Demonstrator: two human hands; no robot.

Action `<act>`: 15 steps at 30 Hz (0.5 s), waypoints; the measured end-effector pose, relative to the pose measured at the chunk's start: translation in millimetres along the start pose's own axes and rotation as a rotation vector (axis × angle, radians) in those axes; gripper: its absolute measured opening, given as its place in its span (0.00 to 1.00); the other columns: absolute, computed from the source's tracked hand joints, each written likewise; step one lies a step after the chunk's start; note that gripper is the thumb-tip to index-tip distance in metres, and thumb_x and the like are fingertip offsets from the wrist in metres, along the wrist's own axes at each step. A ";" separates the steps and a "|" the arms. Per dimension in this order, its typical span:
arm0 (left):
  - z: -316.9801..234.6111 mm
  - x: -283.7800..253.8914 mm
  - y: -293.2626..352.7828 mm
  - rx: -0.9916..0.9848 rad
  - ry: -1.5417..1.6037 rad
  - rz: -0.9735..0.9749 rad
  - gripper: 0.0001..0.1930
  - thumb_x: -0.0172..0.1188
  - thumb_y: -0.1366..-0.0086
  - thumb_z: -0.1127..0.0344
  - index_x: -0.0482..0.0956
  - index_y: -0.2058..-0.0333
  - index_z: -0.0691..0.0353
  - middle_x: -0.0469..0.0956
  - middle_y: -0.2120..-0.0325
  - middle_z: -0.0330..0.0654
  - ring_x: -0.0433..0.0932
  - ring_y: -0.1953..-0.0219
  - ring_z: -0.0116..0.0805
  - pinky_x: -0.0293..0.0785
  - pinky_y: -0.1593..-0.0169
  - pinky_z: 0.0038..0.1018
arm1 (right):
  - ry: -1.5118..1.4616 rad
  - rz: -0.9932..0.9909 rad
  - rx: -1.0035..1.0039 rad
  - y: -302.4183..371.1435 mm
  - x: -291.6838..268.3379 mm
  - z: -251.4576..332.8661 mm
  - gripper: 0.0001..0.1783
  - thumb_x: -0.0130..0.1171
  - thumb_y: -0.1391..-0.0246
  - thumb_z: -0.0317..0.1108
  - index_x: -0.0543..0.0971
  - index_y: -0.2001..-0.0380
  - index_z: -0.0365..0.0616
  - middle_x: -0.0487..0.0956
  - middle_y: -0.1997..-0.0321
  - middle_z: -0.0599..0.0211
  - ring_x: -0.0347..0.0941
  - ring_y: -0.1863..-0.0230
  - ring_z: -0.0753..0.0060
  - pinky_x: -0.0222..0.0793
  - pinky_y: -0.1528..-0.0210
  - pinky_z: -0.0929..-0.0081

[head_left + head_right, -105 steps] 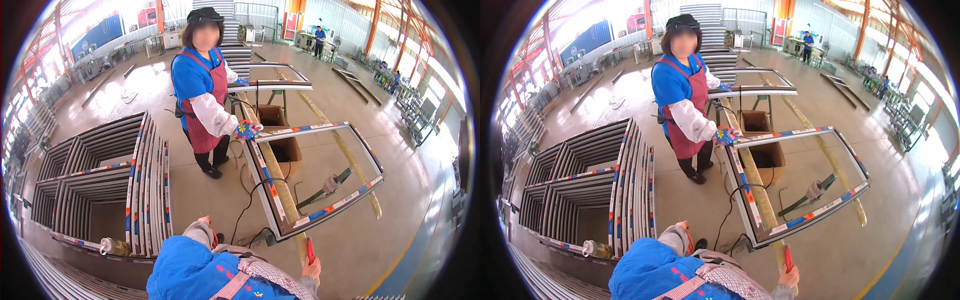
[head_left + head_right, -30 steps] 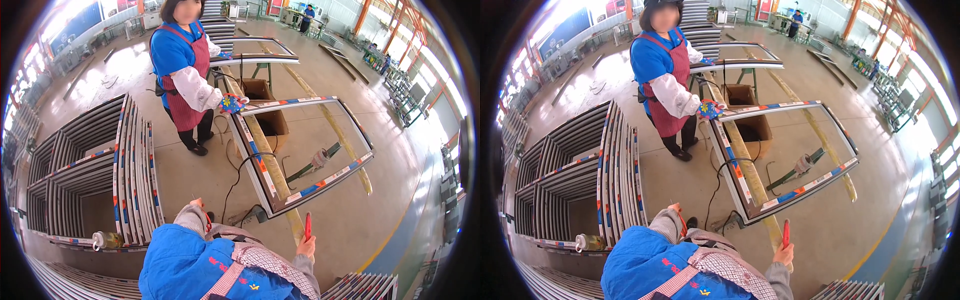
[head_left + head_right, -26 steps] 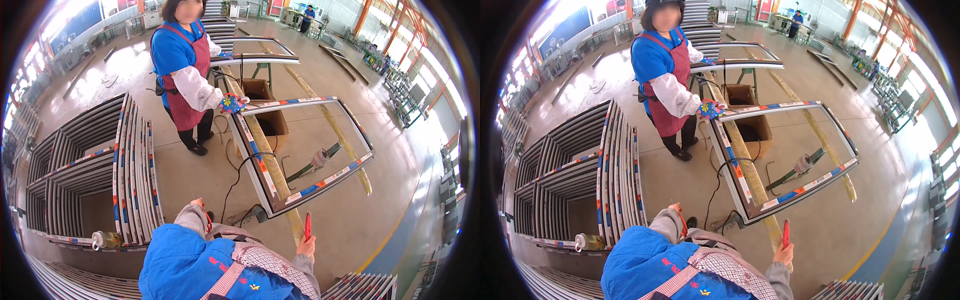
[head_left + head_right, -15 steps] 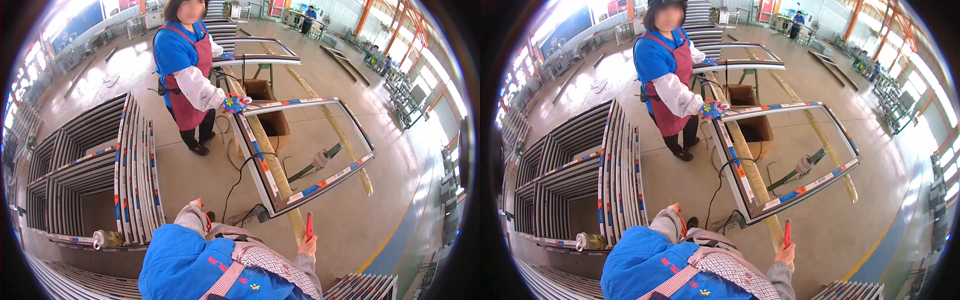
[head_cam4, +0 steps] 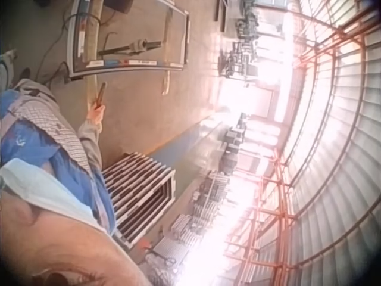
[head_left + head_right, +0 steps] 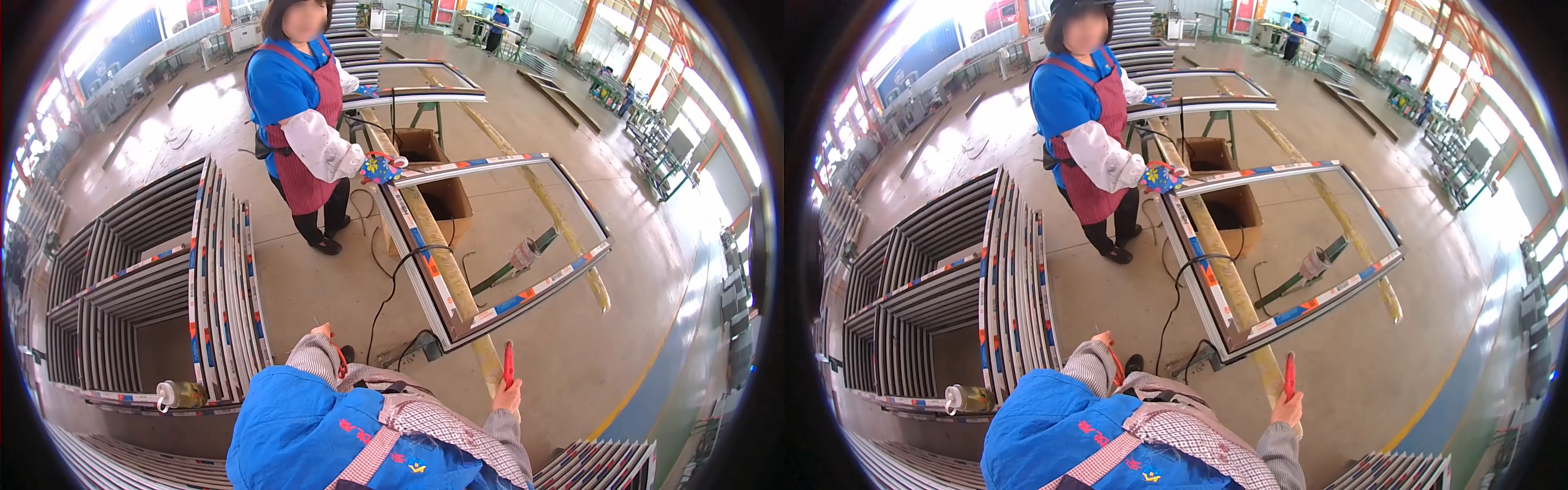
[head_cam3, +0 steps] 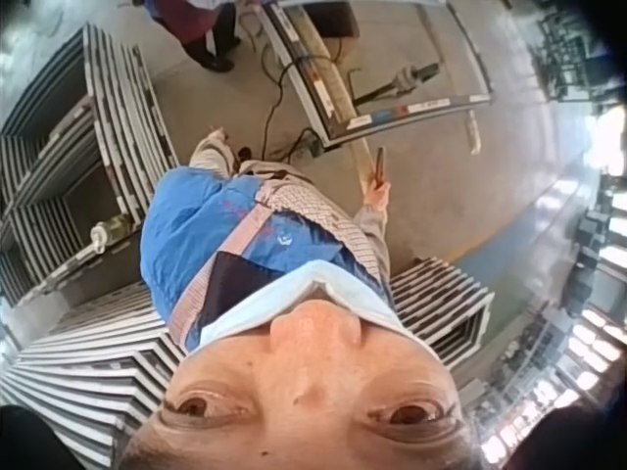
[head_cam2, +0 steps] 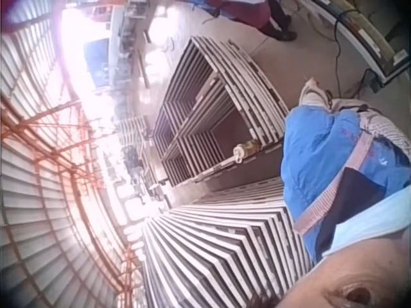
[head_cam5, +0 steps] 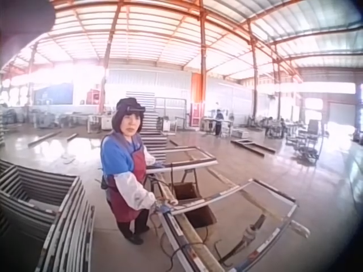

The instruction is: Installing rubber gaskets into metal window frames and cutting them to size with scissors.

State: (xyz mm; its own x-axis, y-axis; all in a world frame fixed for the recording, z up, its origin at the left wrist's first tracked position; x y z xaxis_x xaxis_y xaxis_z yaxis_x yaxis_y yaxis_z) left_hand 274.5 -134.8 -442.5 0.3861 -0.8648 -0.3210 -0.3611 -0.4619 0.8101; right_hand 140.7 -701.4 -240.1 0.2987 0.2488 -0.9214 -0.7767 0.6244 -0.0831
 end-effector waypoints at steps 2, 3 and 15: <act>-2.5 0.0 4.2 0.002 0.000 -0.012 0.12 0.48 0.39 0.61 0.74 0.74 0.62 0.74 0.82 0.38 0.73 0.81 0.28 0.64 0.80 0.28 | -0.007 0.002 0.007 0.7 0.4 -1.2 0.15 0.52 0.49 0.42 0.64 0.66 0.42 0.74 0.70 0.49 0.70 0.65 0.43 0.63 0.63 0.52; -2.6 -1.2 5.2 0.002 0.004 -0.026 0.13 0.48 0.39 0.60 0.74 0.75 0.62 0.73 0.83 0.37 0.73 0.82 0.27 0.64 0.80 0.28 | -0.015 0.003 0.005 0.9 -0.8 -0.1 0.15 0.52 0.49 0.42 0.65 0.66 0.42 0.74 0.69 0.49 0.70 0.65 0.44 0.63 0.63 0.52; -8.0 -4.5 9.0 0.132 -0.289 -0.001 0.13 0.49 0.41 0.61 0.79 0.74 0.61 0.78 0.78 0.41 0.75 0.77 0.30 0.68 0.73 0.27 | -0.040 -0.012 0.000 1.2 -1.1 -1.4 0.15 0.53 0.50 0.41 0.66 0.65 0.43 0.74 0.69 0.50 0.70 0.64 0.44 0.63 0.62 0.52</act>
Point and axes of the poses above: each hand's wrist, its own y-axis away from the middle knuckle, its own x-axis out of the palm, z = x × y, the point moved 5 cm from there along -y, towards the middle knuckle
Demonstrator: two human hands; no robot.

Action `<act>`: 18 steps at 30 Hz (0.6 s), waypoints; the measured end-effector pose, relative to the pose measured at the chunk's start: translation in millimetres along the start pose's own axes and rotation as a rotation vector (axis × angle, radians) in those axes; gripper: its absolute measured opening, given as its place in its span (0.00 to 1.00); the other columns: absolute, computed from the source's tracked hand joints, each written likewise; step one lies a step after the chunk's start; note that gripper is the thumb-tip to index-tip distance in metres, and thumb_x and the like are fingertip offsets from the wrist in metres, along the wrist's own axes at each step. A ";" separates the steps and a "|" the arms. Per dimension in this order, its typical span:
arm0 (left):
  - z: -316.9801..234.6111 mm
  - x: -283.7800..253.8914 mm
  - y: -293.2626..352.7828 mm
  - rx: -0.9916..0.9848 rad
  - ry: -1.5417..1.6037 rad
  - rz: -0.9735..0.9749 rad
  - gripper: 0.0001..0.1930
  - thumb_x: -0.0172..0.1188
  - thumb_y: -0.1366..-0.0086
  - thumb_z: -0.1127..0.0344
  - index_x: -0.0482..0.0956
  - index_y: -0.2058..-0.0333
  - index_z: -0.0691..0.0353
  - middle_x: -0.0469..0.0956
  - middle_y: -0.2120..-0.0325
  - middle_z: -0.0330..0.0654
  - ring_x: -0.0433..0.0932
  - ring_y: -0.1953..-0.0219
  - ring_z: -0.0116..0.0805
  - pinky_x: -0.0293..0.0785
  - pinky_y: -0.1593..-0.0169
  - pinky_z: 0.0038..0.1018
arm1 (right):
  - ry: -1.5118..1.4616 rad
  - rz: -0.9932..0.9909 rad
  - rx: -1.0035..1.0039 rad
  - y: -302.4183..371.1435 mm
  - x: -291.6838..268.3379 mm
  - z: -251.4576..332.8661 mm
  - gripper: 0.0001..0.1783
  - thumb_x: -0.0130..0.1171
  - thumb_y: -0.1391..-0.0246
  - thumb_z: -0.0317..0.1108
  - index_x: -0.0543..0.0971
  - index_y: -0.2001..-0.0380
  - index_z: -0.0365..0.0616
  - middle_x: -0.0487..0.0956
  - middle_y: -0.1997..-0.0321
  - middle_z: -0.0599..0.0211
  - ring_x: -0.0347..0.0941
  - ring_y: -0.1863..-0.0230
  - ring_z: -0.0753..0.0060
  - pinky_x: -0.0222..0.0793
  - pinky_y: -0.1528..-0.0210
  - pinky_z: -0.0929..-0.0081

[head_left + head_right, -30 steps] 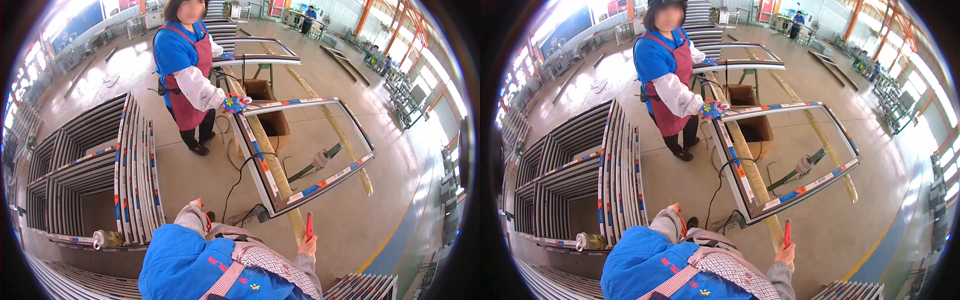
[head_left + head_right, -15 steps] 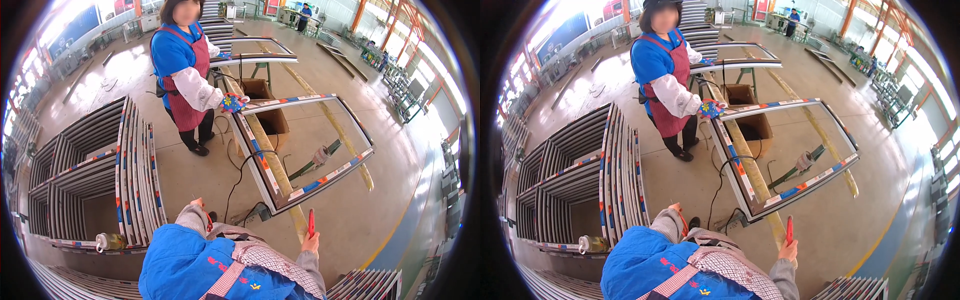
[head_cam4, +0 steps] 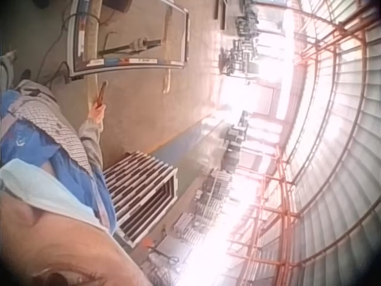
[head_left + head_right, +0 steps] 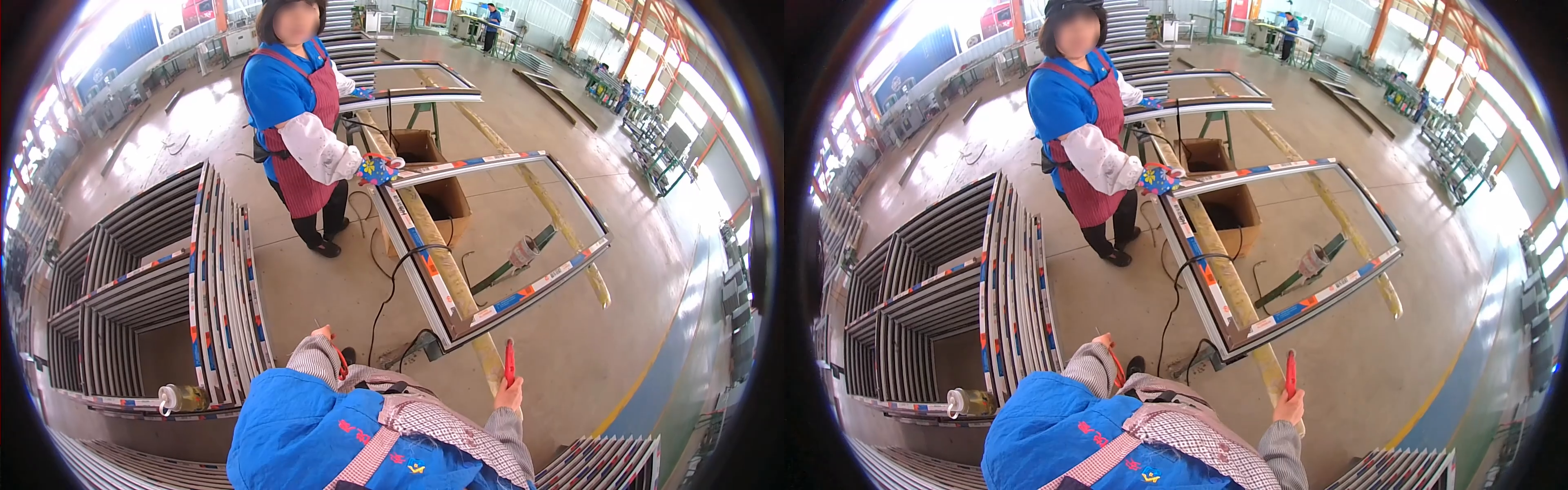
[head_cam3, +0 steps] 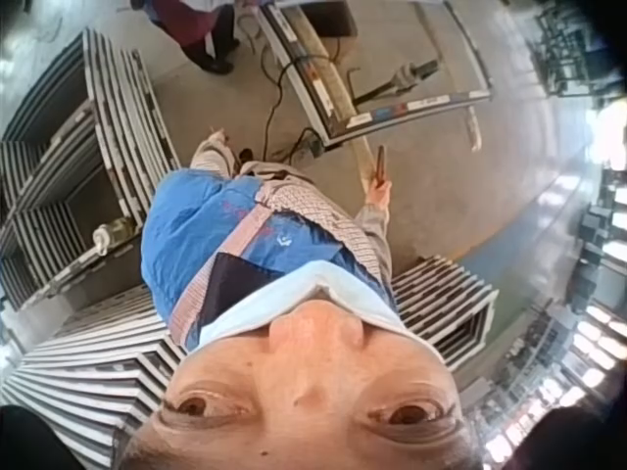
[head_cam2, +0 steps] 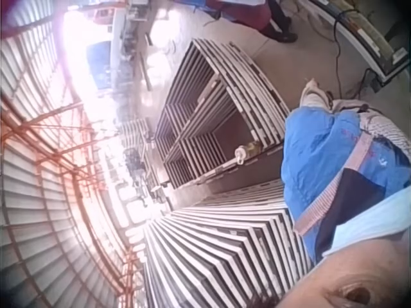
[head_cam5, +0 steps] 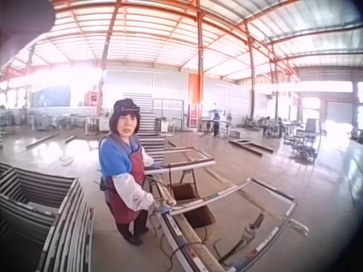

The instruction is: Installing rubber gaskets into metal window frames and cutting them to size with scissors.

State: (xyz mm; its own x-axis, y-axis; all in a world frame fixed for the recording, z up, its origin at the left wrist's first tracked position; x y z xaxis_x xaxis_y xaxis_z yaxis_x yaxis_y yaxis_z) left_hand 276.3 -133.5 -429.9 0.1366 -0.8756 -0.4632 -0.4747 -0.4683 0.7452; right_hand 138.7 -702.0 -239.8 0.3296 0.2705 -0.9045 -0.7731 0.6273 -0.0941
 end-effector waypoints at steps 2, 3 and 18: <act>-1.9 5.2 9.0 -0.068 0.115 -0.023 0.13 0.49 0.41 0.61 0.79 0.73 0.61 0.78 0.78 0.41 0.75 0.77 0.30 0.69 0.73 0.27 | -0.006 -0.005 0.002 0.8 -0.7 -2.0 0.15 0.53 0.50 0.41 0.66 0.65 0.43 0.74 0.69 0.50 0.70 0.64 0.44 0.63 0.62 0.52; 1.8 3.9 10.1 -0.136 0.240 -0.056 0.13 0.48 0.40 0.60 0.79 0.72 0.60 0.78 0.78 0.41 0.75 0.76 0.30 0.69 0.73 0.27 | -0.003 -0.002 0.005 0.5 -1.1 -0.6 0.15 0.53 0.50 0.41 0.66 0.65 0.43 0.75 0.69 0.50 0.70 0.64 0.44 0.63 0.62 0.52; 18.1 16.8 -36.3 0.090 0.056 -0.026 0.10 0.49 0.41 0.63 0.77 0.69 0.61 0.78 0.76 0.43 0.77 0.73 0.36 0.71 0.70 0.29 | 0.016 0.031 0.030 -0.7 0.8 -1.3 0.15 0.52 0.49 0.40 0.66 0.64 0.42 0.74 0.68 0.50 0.70 0.63 0.45 0.63 0.61 0.54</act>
Point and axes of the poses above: each hand's wrist, its own y-axis away from the middle knuckle, its own x-axis out of the palm, z = x × y, the point moved 5 cm from there along -y, towards the middle knuckle
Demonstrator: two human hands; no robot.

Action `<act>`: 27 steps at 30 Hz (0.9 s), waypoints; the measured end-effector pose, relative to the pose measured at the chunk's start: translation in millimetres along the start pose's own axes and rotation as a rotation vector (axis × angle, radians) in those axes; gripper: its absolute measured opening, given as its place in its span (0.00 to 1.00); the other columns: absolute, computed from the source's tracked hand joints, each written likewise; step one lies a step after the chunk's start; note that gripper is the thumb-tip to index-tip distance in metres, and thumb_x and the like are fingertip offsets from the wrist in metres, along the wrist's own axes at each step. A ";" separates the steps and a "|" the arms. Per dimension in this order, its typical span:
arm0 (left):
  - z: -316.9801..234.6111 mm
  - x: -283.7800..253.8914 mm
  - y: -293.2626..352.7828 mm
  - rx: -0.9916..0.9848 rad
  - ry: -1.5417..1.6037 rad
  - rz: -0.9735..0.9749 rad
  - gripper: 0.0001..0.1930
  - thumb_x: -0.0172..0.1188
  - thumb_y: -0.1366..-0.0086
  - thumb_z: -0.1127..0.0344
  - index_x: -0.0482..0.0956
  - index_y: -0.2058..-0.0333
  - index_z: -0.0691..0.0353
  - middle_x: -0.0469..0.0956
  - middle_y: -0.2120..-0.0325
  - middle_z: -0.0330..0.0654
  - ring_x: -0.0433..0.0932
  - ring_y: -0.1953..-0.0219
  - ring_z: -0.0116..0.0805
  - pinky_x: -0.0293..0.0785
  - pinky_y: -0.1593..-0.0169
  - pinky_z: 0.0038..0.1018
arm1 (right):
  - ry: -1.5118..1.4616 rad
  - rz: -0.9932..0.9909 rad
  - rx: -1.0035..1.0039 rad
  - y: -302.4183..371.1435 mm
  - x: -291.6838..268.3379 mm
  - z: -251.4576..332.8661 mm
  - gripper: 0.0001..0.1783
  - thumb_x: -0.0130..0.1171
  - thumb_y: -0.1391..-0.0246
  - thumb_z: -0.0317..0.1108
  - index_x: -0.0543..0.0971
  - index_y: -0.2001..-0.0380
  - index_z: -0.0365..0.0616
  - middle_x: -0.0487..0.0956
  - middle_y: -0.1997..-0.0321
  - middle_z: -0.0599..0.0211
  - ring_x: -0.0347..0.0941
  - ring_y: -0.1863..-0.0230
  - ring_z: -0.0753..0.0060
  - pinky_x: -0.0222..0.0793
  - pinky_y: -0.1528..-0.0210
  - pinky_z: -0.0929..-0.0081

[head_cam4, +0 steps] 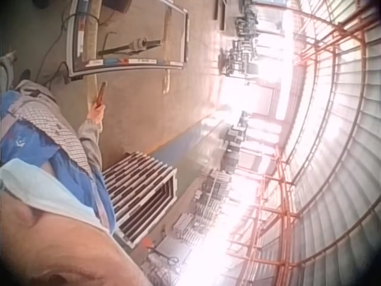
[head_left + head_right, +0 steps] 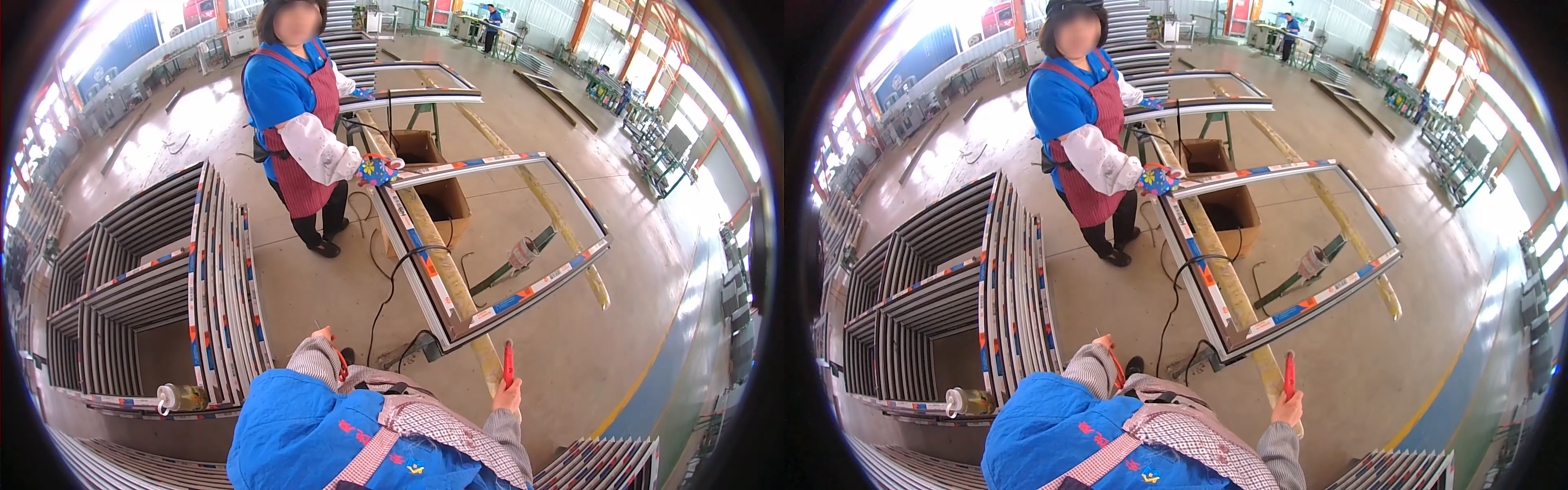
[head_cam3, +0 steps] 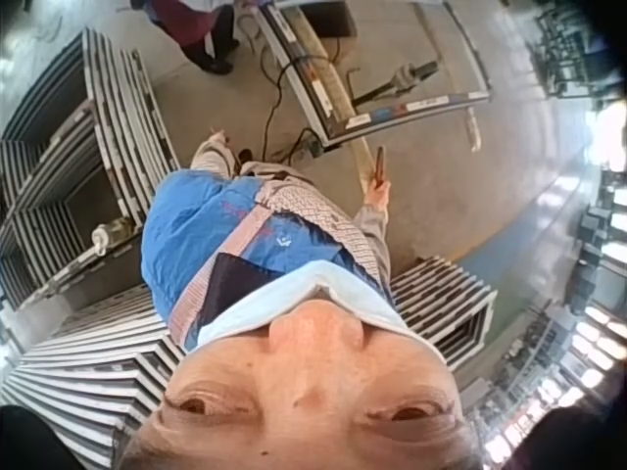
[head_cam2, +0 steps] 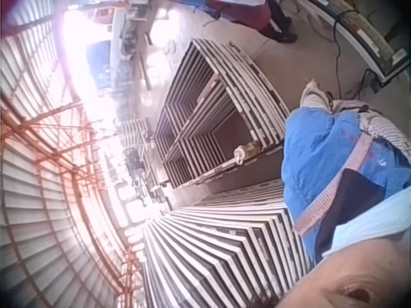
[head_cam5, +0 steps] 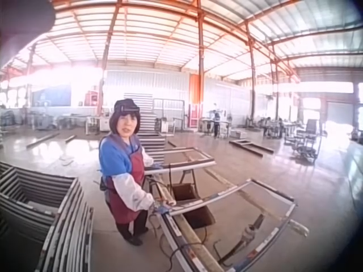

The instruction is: Installing rubber gaskets into metal window frames and cutting them to size with scissors.

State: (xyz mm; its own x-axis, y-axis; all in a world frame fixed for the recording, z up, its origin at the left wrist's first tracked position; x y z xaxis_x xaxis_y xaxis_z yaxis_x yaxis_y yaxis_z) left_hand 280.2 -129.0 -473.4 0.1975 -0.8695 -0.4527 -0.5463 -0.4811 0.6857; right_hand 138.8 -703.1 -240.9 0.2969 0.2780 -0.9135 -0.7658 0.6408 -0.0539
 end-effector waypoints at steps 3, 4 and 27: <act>7.0 3.0 -11.0 0.065 -0.058 0.006 0.10 0.49 0.42 0.64 0.77 0.68 0.61 0.78 0.75 0.44 0.77 0.72 0.38 0.71 0.70 0.30 | 0.001 0.000 0.002 0.8 0.0 1.1 0.15 0.52 0.49 0.40 0.66 0.64 0.42 0.74 0.68 0.50 0.70 0.63 0.45 0.63 0.61 0.54; 7.7 4.3 -14.5 0.086 -0.077 0.008 0.10 0.49 0.42 0.65 0.76 0.67 0.61 0.78 0.75 0.44 0.77 0.72 0.38 0.71 0.69 0.30 | 0.003 -0.005 -0.004 1.1 0.0 1.2 0.15 0.52 0.49 0.40 0.66 0.64 0.42 0.74 0.68 0.50 0.70 0.63 0.45 0.63 0.61 0.54; 14.0 -3.1 -48.5 0.631 -0.714 0.068 0.13 0.48 0.38 0.58 0.74 0.74 0.60 0.75 0.78 0.43 0.75 0.74 0.38 0.72 0.70 0.35 | -0.081 0.002 -0.054 -1.0 -2.5 17.3 0.14 0.54 0.50 0.40 0.66 0.65 0.43 0.74 0.69 0.50 0.70 0.64 0.45 0.63 0.62 0.52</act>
State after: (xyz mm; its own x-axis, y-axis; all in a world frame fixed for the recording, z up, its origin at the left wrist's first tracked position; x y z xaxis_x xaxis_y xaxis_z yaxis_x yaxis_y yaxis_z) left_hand 294.6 -101.5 -513.2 -0.2803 -0.5199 -0.8070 -0.9178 -0.1011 0.3839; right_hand 148.6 -692.1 -231.6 0.3390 0.3379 -0.8780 -0.7953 0.6015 -0.0756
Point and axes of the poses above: each hand's wrist, its own y-axis away from the middle knuckle, its own x-axis out of the palm, z = x × y, the point moved 5 cm from there along -y, towards the middle knuckle
